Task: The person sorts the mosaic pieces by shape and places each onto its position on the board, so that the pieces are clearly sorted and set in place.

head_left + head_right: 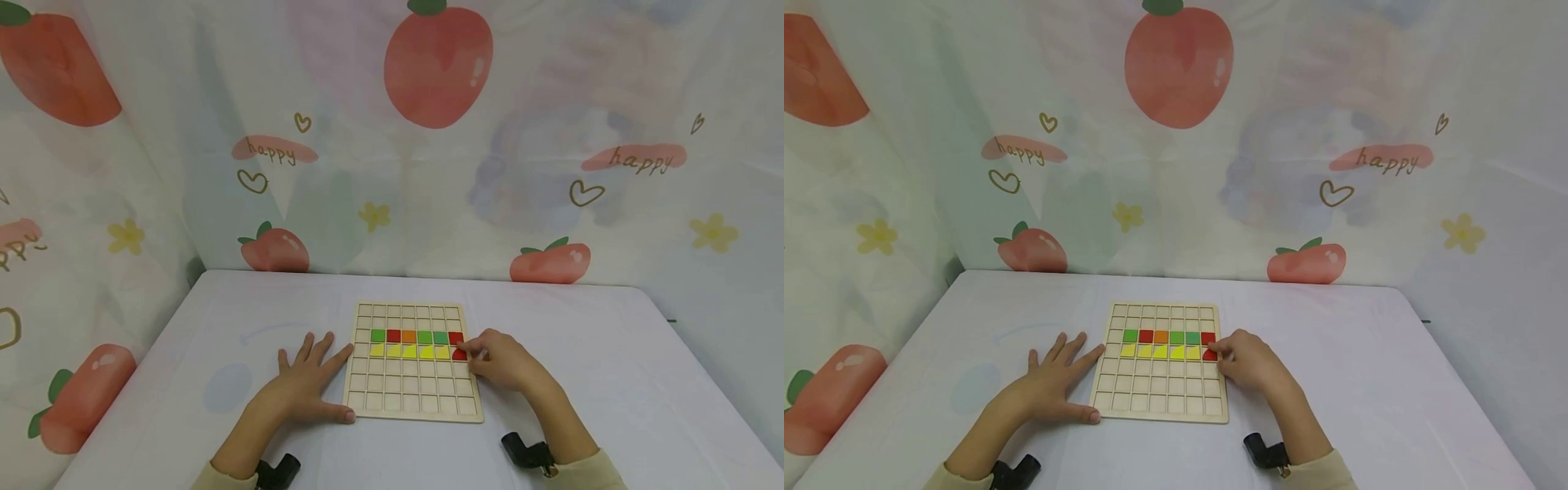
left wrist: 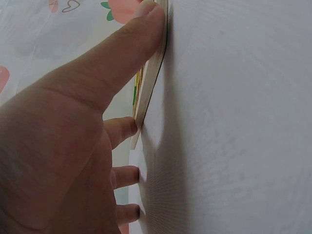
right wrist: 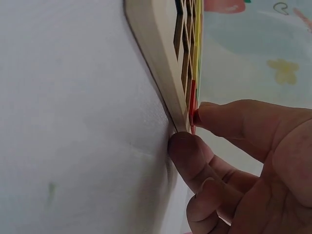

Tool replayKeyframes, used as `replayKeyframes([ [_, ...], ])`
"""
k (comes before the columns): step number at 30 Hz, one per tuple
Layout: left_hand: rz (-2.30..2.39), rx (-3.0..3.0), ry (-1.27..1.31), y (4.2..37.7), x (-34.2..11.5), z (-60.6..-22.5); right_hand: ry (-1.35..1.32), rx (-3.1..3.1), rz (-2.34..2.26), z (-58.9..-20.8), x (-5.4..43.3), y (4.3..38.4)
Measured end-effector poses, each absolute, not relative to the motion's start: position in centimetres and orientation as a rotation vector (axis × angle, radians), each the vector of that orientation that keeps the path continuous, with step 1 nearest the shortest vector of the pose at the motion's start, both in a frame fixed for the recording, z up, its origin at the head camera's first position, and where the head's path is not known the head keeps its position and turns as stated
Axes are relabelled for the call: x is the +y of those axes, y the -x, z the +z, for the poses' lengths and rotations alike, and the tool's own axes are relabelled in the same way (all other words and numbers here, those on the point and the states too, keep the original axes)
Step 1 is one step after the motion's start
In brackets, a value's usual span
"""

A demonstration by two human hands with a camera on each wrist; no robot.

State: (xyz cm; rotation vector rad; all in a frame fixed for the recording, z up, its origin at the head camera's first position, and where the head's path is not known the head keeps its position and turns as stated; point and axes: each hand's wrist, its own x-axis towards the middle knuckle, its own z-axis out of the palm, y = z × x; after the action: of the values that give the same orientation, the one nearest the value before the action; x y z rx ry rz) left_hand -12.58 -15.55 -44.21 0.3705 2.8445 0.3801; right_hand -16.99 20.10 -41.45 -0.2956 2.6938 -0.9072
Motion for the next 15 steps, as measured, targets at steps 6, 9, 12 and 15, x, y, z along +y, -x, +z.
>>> replayKeyframes([
  [6, 0.38, 2.837, -0.37, 12.64, -15.5, -43.92, 0.308, 2.692, -0.895, -41.36, 20.15, 16.99],
  [9, 0.388, 2.838, -0.375, 12.6, -15.55, -43.92, 0.32, 2.697, -0.889, -41.27, 20.1, 16.98],
  [12, 0.395, 2.839, -0.382, 12.52, -15.63, -43.94, 0.323, 2.704, -0.876, -41.16, 20.04, 16.9],
  [15, 0.396, 2.839, -0.383, 12.49, -15.64, -43.9, 0.331, 2.713, -0.867, -41.04, 20.02, 16.89],
])
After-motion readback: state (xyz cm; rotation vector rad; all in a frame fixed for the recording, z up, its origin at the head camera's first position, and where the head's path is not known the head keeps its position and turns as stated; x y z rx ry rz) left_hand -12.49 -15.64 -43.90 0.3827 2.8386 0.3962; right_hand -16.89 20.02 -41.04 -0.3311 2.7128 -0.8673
